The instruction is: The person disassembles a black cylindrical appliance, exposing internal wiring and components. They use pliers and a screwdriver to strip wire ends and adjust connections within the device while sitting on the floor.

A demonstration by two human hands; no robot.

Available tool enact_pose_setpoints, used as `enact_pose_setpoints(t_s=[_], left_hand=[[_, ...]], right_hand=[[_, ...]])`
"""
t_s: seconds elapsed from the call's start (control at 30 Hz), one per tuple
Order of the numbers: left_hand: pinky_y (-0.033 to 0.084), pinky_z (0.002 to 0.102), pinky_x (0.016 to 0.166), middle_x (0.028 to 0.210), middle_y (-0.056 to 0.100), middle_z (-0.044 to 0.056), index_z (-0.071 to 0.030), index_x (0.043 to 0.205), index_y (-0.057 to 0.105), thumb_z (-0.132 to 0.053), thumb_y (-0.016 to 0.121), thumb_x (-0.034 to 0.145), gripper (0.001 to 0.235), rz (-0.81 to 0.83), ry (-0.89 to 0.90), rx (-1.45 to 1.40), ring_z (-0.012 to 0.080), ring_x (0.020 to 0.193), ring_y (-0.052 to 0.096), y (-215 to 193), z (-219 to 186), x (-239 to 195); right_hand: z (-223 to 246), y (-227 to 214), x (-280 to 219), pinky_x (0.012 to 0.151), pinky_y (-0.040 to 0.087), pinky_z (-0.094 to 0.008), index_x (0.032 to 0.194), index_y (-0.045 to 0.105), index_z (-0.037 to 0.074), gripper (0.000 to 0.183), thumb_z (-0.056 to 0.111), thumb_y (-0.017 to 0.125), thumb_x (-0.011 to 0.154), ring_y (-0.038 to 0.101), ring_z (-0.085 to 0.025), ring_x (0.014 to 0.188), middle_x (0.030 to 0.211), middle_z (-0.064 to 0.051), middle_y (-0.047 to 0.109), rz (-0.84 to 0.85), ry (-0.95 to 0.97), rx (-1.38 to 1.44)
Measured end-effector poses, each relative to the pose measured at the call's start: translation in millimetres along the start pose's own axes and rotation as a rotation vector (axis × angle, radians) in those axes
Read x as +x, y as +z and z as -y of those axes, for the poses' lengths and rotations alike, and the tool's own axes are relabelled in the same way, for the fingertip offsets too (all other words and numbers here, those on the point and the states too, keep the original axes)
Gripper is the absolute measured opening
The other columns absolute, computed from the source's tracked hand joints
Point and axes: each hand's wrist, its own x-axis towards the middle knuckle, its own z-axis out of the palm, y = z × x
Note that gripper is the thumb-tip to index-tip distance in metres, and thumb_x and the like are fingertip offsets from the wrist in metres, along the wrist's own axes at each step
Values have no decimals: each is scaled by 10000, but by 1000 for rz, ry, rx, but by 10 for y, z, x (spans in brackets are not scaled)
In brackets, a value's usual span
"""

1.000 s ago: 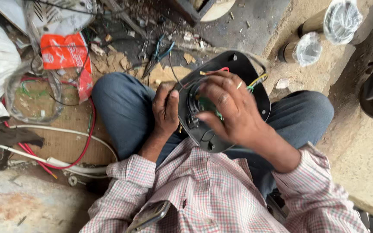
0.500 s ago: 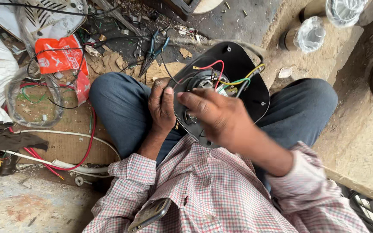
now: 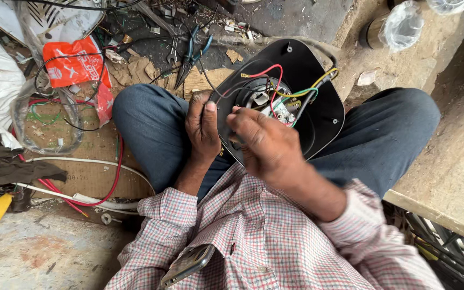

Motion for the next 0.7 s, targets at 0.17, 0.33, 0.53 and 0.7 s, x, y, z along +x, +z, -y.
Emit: enact_pose_setpoints(t_s=[0.17,0.33,0.53,0.7], left_hand=[[501,332,840,1019,597,82,-5,1176,593,-187,441,1127,242,52,100,119,192,908,577,-12,-158,81],[508,346,892,1088,623,101,14,1245,592,-230,443,1140,304,66,74,98,206,978,594,-9,-139,39],[496,325,781,1024,656,88,22,1281,629,-345,430,1114,449,59,-99,34,164,867,580,-42,-90,35],[530,344,772,994,683,94,38,1234,638,-351,454,1124,444,35,-165,78,167,860,620,-75,-68,-60]], right_hand=[[195,-109,200,853,600,-411,1269,542,-15,435,-44,680,857,698,-368,1058,1204,-221,642,-28,-26,78],[-124,-396,538,640,421,-473,743,505,47,295,179,681,940,541,-337,702,737,-141,499,339,-175,383],[-357,31,566,564,401,-399,716,447,62,420,262,596,1055,523,-280,570,682,-86,455,253,-162,810],[-255,192,515,560,412,-412,714,559,72,358,252,632,1014,562,-270,596,673,-72,507,-20,-265,691]])
